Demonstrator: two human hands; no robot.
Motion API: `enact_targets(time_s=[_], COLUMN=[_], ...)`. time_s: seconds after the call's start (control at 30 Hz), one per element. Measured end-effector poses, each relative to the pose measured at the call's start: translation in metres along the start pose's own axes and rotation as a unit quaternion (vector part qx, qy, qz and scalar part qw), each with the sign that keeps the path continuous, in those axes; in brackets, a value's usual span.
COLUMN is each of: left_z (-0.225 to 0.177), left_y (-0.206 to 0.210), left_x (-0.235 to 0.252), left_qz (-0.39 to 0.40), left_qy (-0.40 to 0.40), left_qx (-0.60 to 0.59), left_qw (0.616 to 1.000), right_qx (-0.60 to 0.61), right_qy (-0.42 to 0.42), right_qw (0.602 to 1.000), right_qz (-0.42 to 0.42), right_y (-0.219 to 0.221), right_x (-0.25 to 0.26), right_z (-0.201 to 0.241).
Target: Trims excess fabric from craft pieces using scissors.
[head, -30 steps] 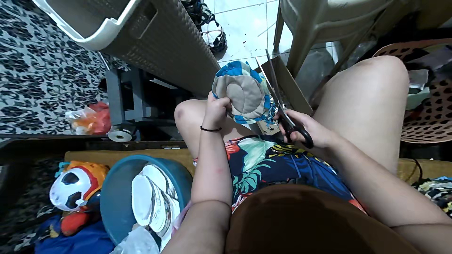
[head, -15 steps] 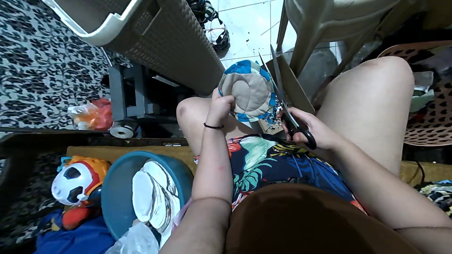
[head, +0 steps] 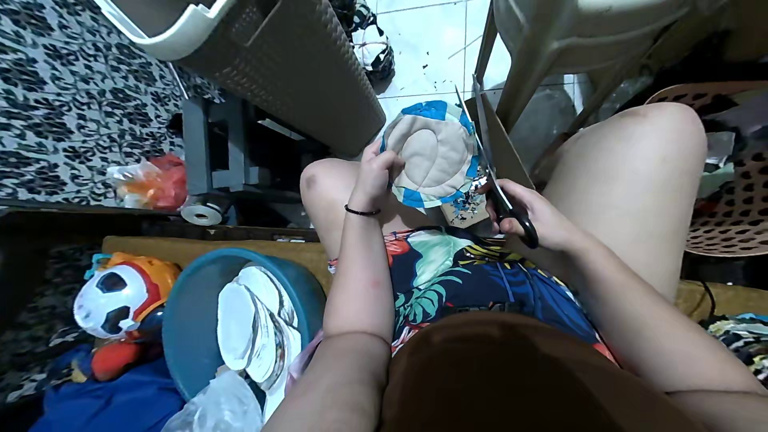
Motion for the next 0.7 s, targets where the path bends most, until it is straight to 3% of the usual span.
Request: enact_targets(time_s=[0.7], left_z=[-0.0068], left_y=[0.0018], left_x=[-0.0062], left_qz=[-0.008], left_qy=[-0.005], left_qx=[-0.028], left_qw=[1.000], right_qx=[0.006], right_qy=[0.053], right_qw=[0.997], right_qz=[-0.056], right_y=[0.0006], right_x=[-0.0001], right_z=[-0.0018])
Point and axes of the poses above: each hand's wrist, its own x-axis towards the middle knuckle, its own y-axis out of the palm, z = x × y, the point moved 4 cm from there along x, towards the middle knuckle, and after that the axes turned 7 degrees about x, right-handed, at the moved point
